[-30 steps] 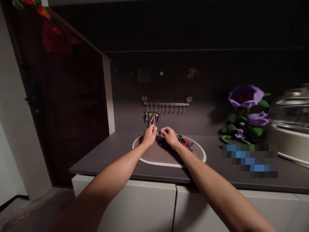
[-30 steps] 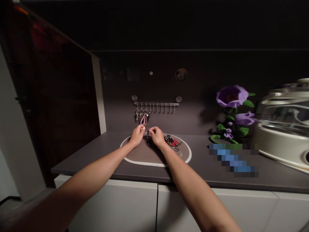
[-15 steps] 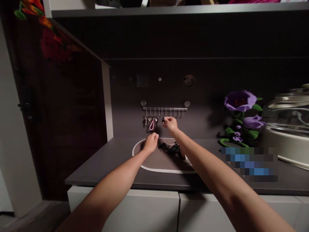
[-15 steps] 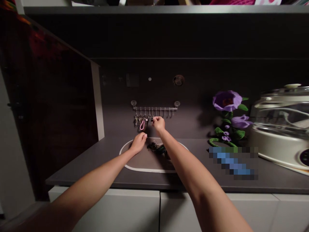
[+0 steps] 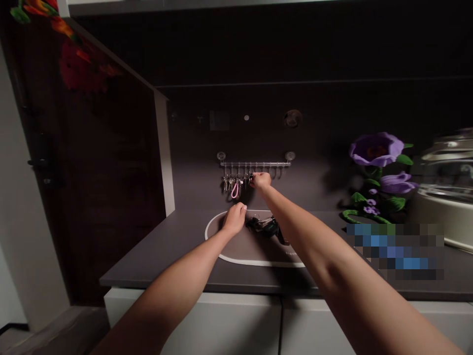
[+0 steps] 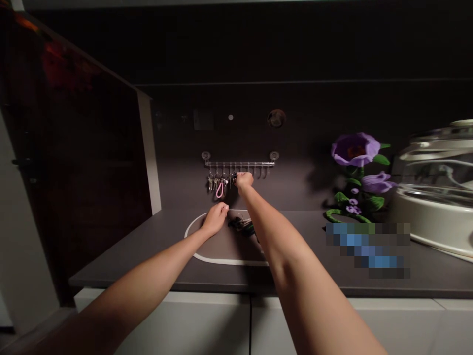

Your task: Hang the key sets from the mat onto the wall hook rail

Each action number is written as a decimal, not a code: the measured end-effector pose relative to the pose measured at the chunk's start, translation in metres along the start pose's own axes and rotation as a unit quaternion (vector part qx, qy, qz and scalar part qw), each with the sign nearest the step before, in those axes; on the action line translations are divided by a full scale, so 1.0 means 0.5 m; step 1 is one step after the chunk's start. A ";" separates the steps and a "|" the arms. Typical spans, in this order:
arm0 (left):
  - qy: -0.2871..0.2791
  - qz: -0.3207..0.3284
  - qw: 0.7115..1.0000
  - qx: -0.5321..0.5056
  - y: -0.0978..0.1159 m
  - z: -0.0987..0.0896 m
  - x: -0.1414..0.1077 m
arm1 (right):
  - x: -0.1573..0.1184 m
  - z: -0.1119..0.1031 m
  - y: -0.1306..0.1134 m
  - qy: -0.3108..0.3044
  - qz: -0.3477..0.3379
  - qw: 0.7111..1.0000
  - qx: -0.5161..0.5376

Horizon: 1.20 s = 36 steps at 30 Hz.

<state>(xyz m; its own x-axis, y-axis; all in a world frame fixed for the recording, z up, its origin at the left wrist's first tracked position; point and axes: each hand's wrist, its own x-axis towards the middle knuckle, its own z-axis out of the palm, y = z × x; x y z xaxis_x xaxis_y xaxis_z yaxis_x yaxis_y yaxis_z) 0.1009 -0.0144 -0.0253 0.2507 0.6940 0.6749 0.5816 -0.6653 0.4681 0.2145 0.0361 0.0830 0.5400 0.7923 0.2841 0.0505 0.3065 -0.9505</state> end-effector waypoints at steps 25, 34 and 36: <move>-0.007 -0.004 1.000 -0.011 -0.011 0.004 0.003 | 0.006 -0.010 0.022 -0.024 0.013 0.999 -0.023; -0.009 -0.003 0.999 -0.033 -0.013 0.004 0.003 | -0.001 -0.031 0.027 -0.073 -0.009 0.995 -0.071; -0.007 -0.002 0.999 -0.039 -0.014 0.005 0.003 | -0.001 -0.037 0.030 -0.074 -0.026 0.992 -0.094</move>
<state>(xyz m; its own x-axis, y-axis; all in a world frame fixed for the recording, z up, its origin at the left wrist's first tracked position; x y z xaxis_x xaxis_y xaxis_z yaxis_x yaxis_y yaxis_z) 0.0988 -0.0080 -0.0291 0.2598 0.7005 0.6647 0.5203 -0.6814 0.5148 0.2307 0.0305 0.0661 0.4036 0.8512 0.3356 0.2389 0.2560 -0.9367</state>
